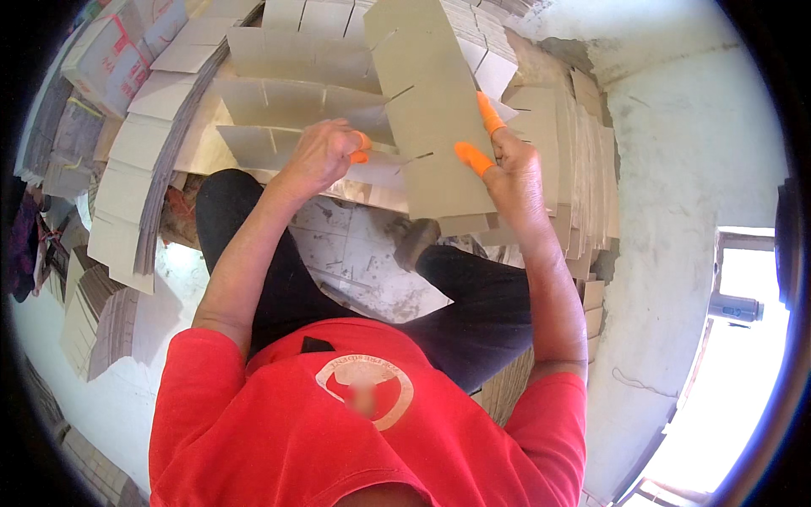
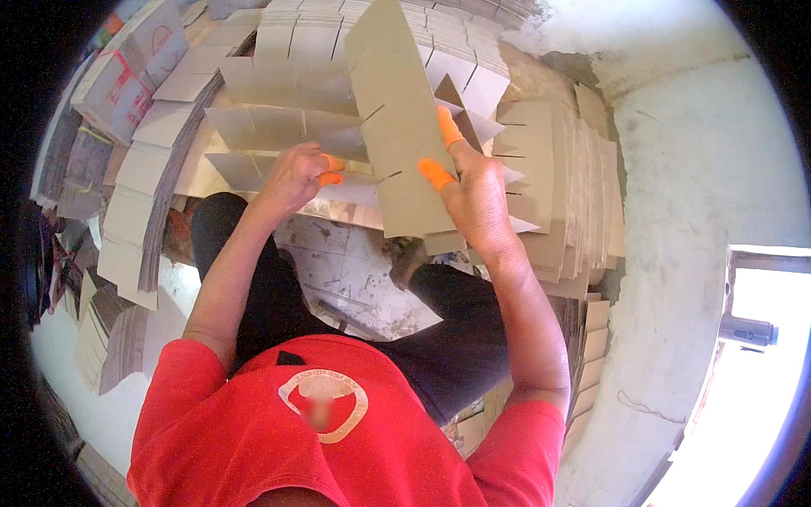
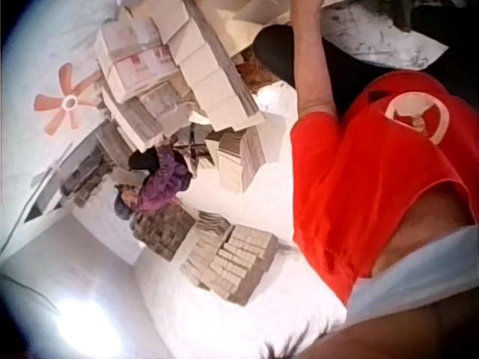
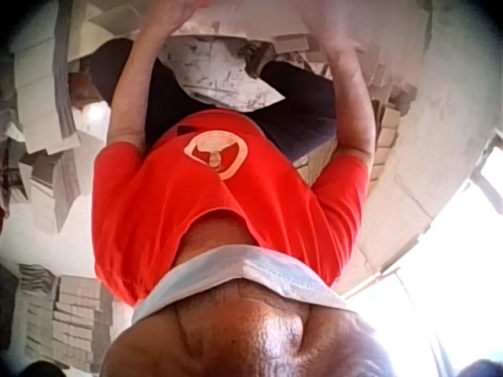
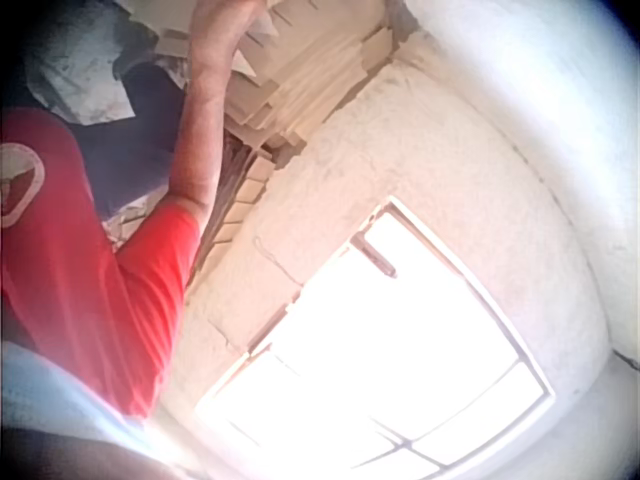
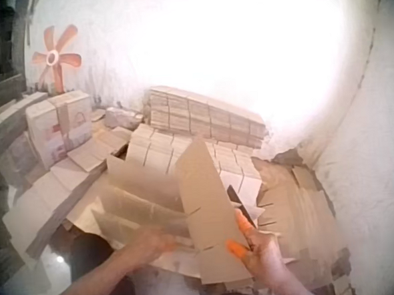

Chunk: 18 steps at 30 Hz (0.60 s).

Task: The person sits on the floor and repeatedly folds pre-cut cardboard sheets into multi-compartment dividers. They insert each folded divider into a larger cardboard structure, stacking them in rows. The process is repeated continuously with new sheets from a nearby stack.

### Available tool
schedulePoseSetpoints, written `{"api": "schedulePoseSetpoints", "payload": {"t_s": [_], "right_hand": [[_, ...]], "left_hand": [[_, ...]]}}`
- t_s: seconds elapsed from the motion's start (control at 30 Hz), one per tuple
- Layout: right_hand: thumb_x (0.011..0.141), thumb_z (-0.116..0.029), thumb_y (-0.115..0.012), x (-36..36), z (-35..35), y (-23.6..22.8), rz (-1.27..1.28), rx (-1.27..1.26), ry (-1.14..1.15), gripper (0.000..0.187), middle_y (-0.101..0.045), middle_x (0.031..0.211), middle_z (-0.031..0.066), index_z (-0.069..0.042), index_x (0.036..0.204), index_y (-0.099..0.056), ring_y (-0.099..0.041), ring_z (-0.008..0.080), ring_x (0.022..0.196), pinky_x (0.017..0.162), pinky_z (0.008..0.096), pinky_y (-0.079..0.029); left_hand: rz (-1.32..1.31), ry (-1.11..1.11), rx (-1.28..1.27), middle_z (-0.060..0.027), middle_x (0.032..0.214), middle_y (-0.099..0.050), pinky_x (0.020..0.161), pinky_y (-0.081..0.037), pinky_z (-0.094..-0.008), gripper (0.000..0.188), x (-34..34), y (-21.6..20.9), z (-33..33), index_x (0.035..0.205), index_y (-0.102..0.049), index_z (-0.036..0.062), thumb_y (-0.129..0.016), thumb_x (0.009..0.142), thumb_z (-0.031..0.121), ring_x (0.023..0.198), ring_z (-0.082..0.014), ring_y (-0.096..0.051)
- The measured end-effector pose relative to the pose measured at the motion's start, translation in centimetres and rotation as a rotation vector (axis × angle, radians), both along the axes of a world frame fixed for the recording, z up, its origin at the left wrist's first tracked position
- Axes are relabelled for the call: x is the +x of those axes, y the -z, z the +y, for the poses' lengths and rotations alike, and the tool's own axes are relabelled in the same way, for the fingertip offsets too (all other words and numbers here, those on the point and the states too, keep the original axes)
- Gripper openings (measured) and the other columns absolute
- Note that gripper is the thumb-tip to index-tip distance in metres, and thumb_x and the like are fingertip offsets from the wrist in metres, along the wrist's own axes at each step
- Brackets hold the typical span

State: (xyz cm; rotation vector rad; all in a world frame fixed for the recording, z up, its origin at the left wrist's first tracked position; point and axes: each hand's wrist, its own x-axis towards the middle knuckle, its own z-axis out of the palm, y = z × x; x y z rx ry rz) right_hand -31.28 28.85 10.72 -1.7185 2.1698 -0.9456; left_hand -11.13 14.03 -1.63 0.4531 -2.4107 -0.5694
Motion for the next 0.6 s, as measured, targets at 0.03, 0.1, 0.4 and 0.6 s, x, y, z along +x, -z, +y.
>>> {"api": "schedulePoseSetpoints", "payload": {"t_s": [0.03, 0.1, 0.4, 0.6], "right_hand": [[0.082, -0.004, -0.069, 0.1, -0.1, 0.0, 0.011, 0.007, 0.006, 0.045, -0.067, 0.106, 0.0181, 0.000, 0.125, -0.054, -0.043, 0.0088, 0.063, 0.058, 0.0262, -0.045], [0.082, -0.002, -0.068, 0.4, 0.0, -0.1, 0.037, 0.058, 0.038, 0.037, -0.067, 0.105, 0.0189, 0.002, 0.117, -0.057, -0.044, 0.0097, 0.063, 0.059, 0.0274, -0.046], [0.080, 0.008, -0.064, 1.2, -0.7, 2.6, -0.124, -0.046, -0.137, 0.041, -0.060, 0.104, 0.0296, 0.008, 0.119, -0.052, -0.050, 0.0202, 0.067, 0.068, 0.0251, -0.047], [0.077, 0.009, -0.064, 0.9, -2.0, 1.4, -0.014, 0.110, -0.190, 0.050, -0.059, 0.108, 0.0287, 0.009, 0.124, -0.048, -0.056, 0.0439, 0.082, 0.078, 0.0312, -0.050]], "left_hand": [[0.009, -0.009, 0.004, -0.0131, 0.066, -0.057, 0.062, -0.044, -0.0404, 0.017, -0.1, 0.1, 0.0, 0.083, -0.068, 0.0032, -0.074, 0.069, 0.011, 0.068, -0.0300, -0.053], [-0.003, -0.022, 0.004, -0.0134, 0.066, -0.057, 0.062, -0.044, -0.0406, 0.017, -0.1, 0.4, -0.2, 0.084, -0.068, 0.0033, -0.074, 0.069, 0.011, 0.068, -0.0302, -0.054], [-0.028, -0.001, 0.035, -0.0147, 0.069, -0.059, 0.062, -0.045, -0.0421, 0.015, -0.2, 0.0, -0.2, 0.084, -0.068, 0.0037, -0.072, 0.070, 0.010, 0.071, -0.0316, -0.056], [-0.055, -0.049, 0.055, -0.0153, 0.070, -0.058, 0.061, -0.045, -0.0427, 0.013, -0.6, 0.7, -0.7, 0.080, -0.068, 0.0040, -0.073, 0.070, 0.011, 0.070, -0.0327, -0.057]]}}
